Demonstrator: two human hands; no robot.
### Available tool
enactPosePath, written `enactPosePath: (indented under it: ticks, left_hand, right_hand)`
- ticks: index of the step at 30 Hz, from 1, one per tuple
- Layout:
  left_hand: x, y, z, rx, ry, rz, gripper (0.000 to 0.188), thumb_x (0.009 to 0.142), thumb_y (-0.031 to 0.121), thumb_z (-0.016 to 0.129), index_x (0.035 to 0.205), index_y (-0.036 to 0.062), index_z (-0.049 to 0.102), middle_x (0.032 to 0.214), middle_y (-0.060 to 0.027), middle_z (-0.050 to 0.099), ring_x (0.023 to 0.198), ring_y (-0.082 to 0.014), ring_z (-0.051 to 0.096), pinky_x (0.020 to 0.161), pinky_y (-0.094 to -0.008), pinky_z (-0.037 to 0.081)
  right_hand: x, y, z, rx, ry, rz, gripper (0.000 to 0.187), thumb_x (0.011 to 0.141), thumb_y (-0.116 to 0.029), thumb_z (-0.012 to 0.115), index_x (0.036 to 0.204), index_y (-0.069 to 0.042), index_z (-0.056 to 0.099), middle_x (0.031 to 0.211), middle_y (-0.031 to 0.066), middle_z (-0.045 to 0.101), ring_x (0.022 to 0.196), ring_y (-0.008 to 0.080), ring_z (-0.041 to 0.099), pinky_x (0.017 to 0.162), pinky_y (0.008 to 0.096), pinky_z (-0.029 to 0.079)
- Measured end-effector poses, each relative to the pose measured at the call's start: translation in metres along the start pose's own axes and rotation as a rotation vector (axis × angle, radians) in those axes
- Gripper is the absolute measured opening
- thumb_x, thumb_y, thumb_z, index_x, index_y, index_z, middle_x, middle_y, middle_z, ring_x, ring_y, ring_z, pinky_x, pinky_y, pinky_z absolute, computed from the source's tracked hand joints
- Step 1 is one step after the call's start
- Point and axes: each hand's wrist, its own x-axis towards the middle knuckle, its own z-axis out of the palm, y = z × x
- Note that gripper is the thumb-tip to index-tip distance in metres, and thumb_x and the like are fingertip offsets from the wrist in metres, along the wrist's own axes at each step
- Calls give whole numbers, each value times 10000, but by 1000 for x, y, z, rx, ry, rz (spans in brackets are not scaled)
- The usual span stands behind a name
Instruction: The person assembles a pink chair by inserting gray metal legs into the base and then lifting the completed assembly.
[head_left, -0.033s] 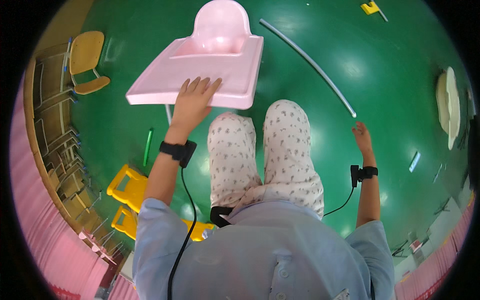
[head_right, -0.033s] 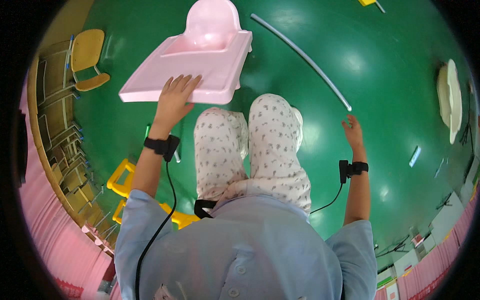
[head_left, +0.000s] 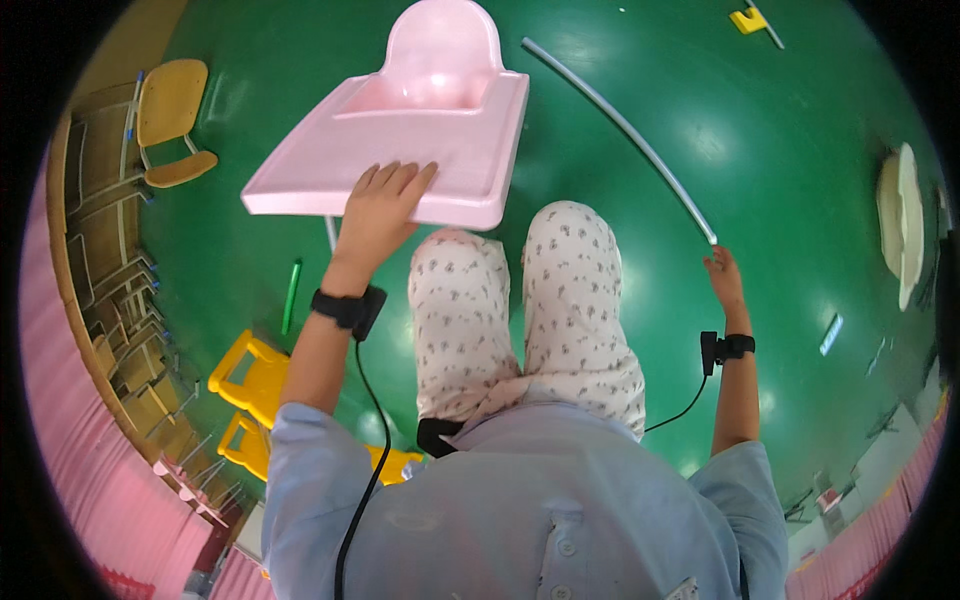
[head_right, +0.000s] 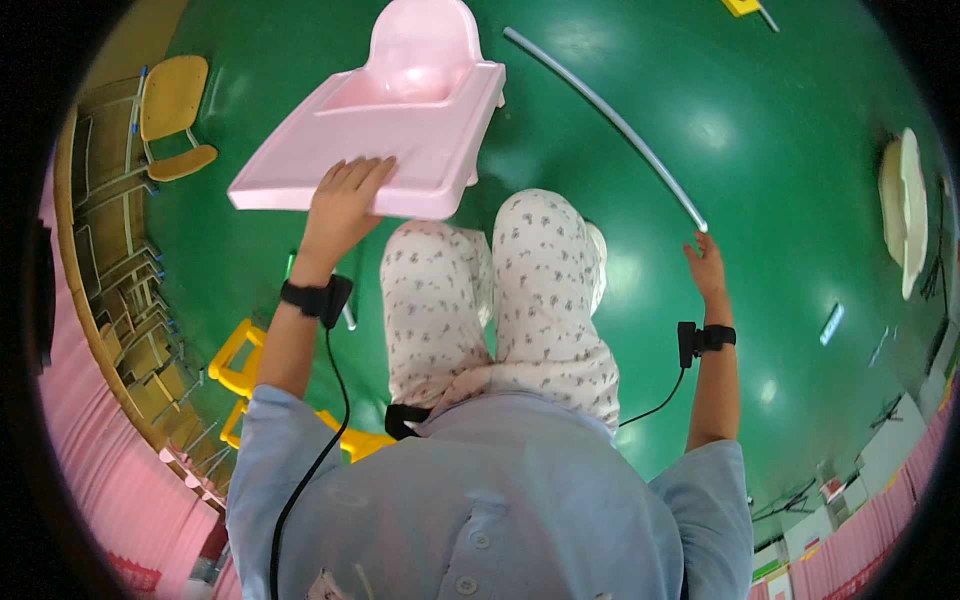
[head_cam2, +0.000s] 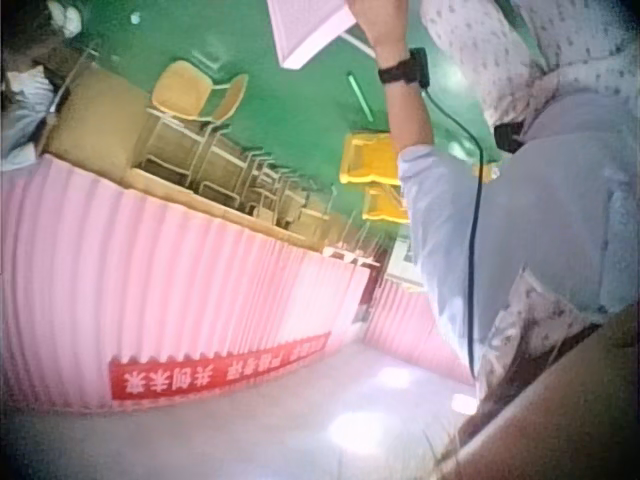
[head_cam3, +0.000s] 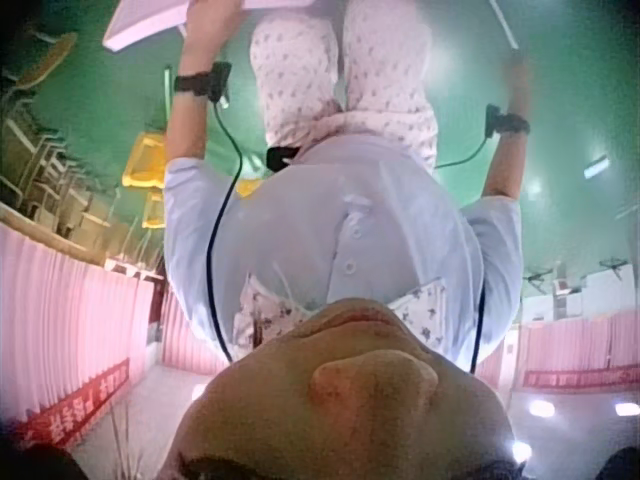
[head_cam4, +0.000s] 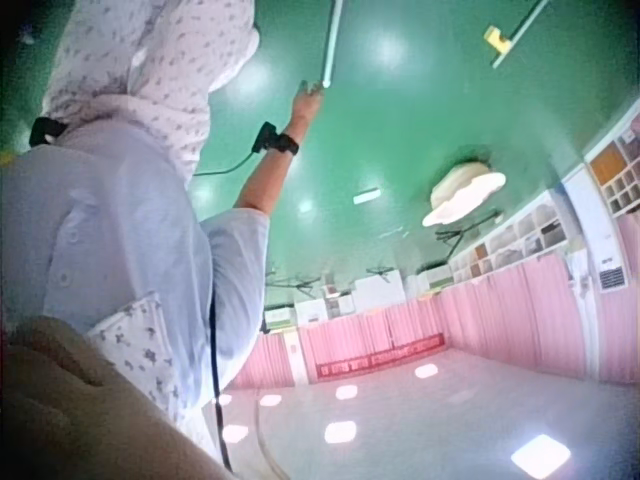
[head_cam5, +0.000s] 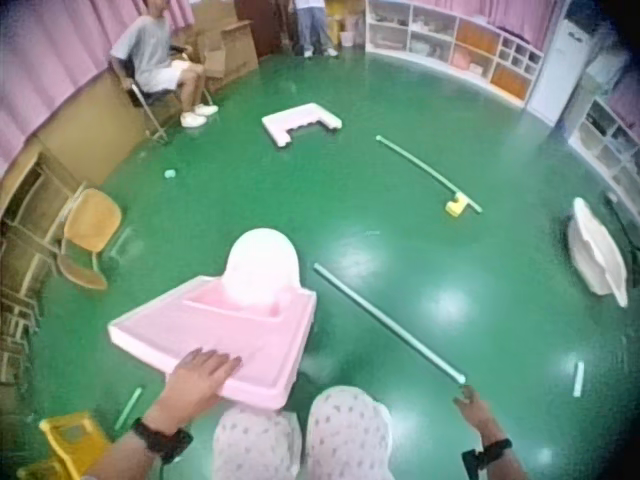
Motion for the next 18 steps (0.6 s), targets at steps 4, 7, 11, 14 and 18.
enactPosePath:
  ticks: [4,7,11,14,18]
  left_hand:
    - [-8,3,4,-18,226,119,232,562,50,613,785,40,548,900,-81,624,828,-260,609,694,-326,501]
    - [-21,4,6,77,333,165,187,541,47,598,711,40,519,844,-85,613,732,-242,609,601,-315,491]
    - [-10,8,10,116,425,106,187,534,87,583,694,33,502,732,-102,542,592,-257,526,511,-318,424]
    - [-1,13,-2,184,380,49,214,516,107,582,699,30,501,725,-108,519,586,-259,508,499,-333,410]
    - [26,15,-5,213,399,-35,312,463,91,579,759,38,498,739,-90,501,605,-269,493,504,-333,400]
  right_hand:
    - [73,49,58,-58,132,-96,465,793,-213,600,1191,-33,442,1154,188,493,1051,301,489,880,367,393]
    - [109,76,96,-240,193,-113,550,771,-245,618,1226,-32,393,1196,214,447,1091,352,449,903,392,378]
    - [146,91,125,-447,203,-4,602,725,-302,661,1228,-116,390,1152,147,456,1048,356,441,858,437,398]
    - [148,53,134,-595,323,42,584,704,-321,681,1199,-162,416,1082,119,465,1003,327,455,834,432,412]
    - [162,71,136,-572,391,-95,454,716,-286,657,1100,-137,467,1008,122,477,953,334,474,778,441,430]
